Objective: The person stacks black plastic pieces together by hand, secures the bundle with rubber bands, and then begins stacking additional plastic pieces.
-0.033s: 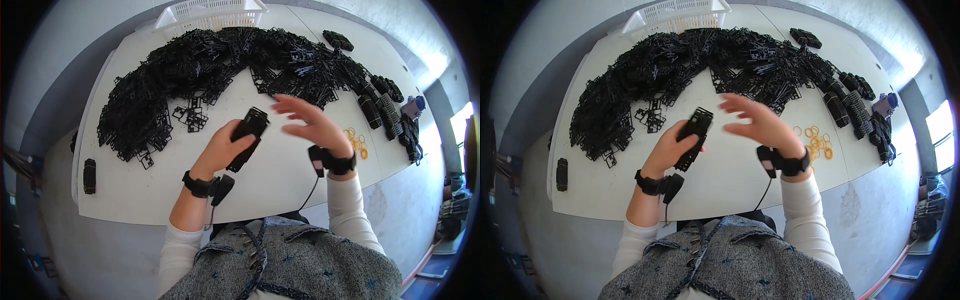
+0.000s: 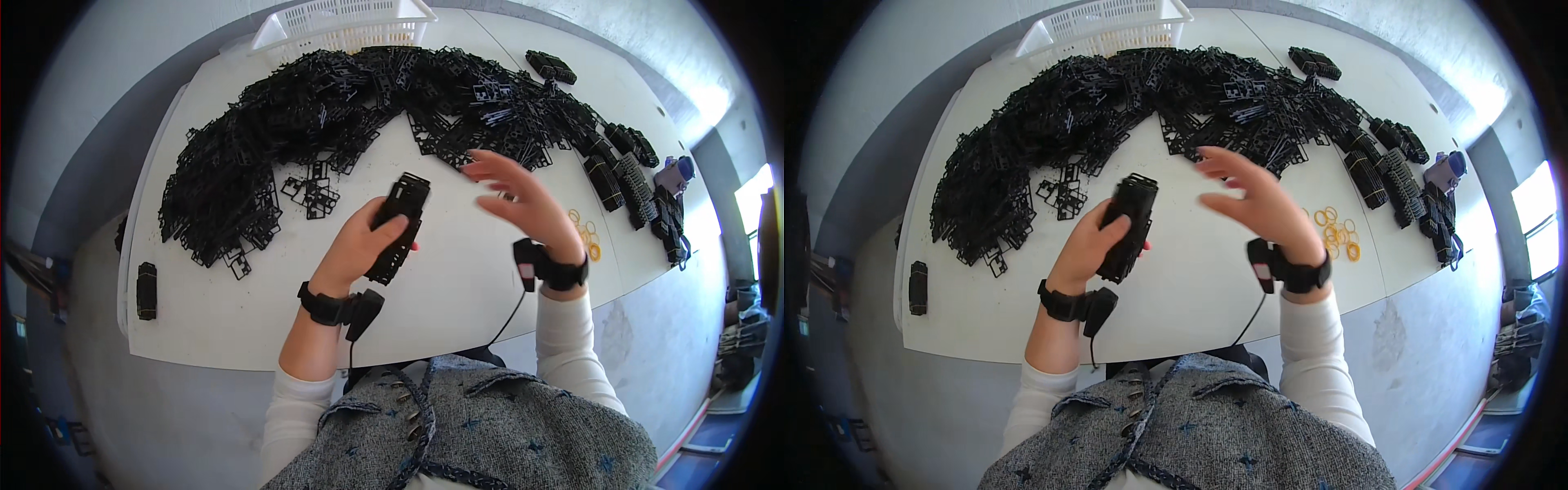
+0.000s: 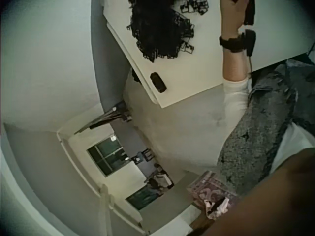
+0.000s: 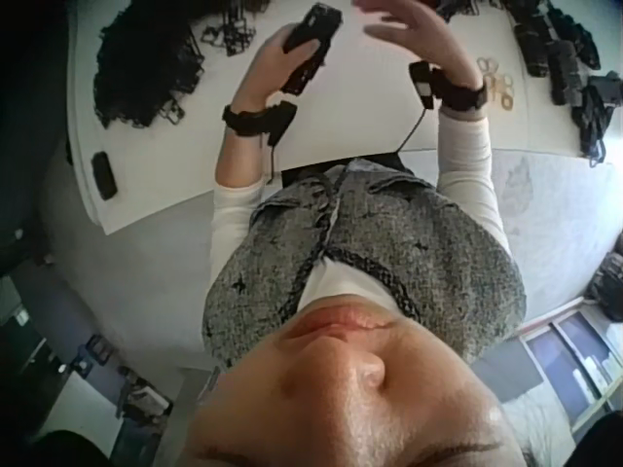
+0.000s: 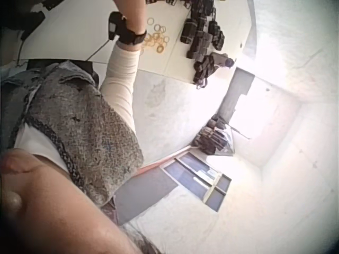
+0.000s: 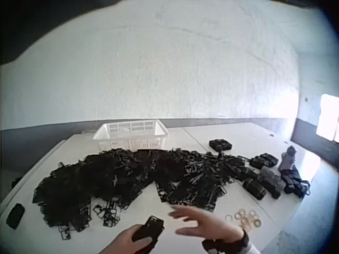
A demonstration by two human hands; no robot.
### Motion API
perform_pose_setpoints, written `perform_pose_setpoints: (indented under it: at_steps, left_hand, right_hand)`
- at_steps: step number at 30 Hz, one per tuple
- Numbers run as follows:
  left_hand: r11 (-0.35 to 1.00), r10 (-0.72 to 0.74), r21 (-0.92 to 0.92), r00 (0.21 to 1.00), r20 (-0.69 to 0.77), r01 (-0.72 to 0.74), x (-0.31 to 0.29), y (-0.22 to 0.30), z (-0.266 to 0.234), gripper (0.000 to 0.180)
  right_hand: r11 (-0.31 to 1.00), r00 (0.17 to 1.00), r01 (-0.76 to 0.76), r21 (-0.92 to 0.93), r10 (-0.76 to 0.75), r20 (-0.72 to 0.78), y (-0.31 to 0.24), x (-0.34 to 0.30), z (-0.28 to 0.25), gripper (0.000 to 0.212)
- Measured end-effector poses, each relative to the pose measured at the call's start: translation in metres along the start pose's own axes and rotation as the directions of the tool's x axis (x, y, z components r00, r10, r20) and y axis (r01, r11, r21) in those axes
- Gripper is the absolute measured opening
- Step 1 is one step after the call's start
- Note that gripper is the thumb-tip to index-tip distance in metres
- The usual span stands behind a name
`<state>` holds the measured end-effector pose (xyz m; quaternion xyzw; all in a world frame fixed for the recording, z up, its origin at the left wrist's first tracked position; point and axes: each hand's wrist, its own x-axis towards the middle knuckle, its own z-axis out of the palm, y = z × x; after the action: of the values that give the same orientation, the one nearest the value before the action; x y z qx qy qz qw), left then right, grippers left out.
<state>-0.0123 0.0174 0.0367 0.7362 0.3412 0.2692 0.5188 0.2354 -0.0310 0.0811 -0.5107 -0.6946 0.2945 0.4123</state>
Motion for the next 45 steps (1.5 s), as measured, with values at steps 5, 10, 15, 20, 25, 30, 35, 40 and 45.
perform_pose_setpoints:
  at_steps: [5,10,15,20,25,30,35,40,45]
  left_hand:
    - [0.702,-0.153,-0.685,0.980,0.124,0.197,-0.002,-0.011,-0.001,0.040]
    - [0.663,-0.100,-0.727,0.984,0.147,0.176,-0.001,-0.018,-0.001,0.050]
    - [0.575,-0.044,-0.799,0.983,0.180,0.173,0.000,-0.030,-0.002,0.051]
    - [0.374,-0.031,-0.912,0.985,0.169,0.168,0.000,-0.034,0.000,0.053]
    - [0.330,0.013,-0.932,0.986,0.163,0.150,-0.003,-0.036,0.000,0.054]
    - [0.300,0.040,-0.941,0.984,0.174,0.154,-0.003,-0.036,0.002,0.055]
    - [0.311,0.026,-0.937,0.984,0.178,0.161,-0.004,-0.037,0.003,0.055]
    - [0.339,0.044,-0.927,0.982,0.183,0.157,-0.002,-0.041,0.001,0.055]
    - [0.368,0.035,-0.917,0.984,0.176,0.151,-0.001,-0.039,0.001,0.054]
  right_hand:
    - [0.684,0.869,-0.484,-0.545,0.308,-0.387,0.049,-0.050,-0.052,0.034]
    - [0.500,0.862,-0.506,-0.702,0.327,-0.388,0.096,-0.066,-0.055,0.028]
    - [0.433,0.817,-0.559,-0.708,0.436,-0.378,0.115,-0.057,-0.055,0.018]
    - [0.432,0.809,-0.572,-0.697,0.435,-0.395,0.109,-0.061,-0.057,0.016]
    - [0.431,0.779,-0.613,-0.662,0.471,-0.415,0.124,-0.067,-0.060,0.014]
    - [0.348,0.748,-0.654,-0.672,0.427,-0.507,0.126,-0.074,-0.063,0.014]
    - [0.371,0.771,-0.624,-0.688,0.437,-0.464,0.123,-0.071,-0.061,0.015]
    - [0.640,0.804,-0.576,-0.508,0.330,-0.495,0.102,-0.058,-0.063,0.015]
    - [0.520,0.753,-0.646,-0.558,0.314,-0.579,0.095,-0.065,-0.074,0.016]
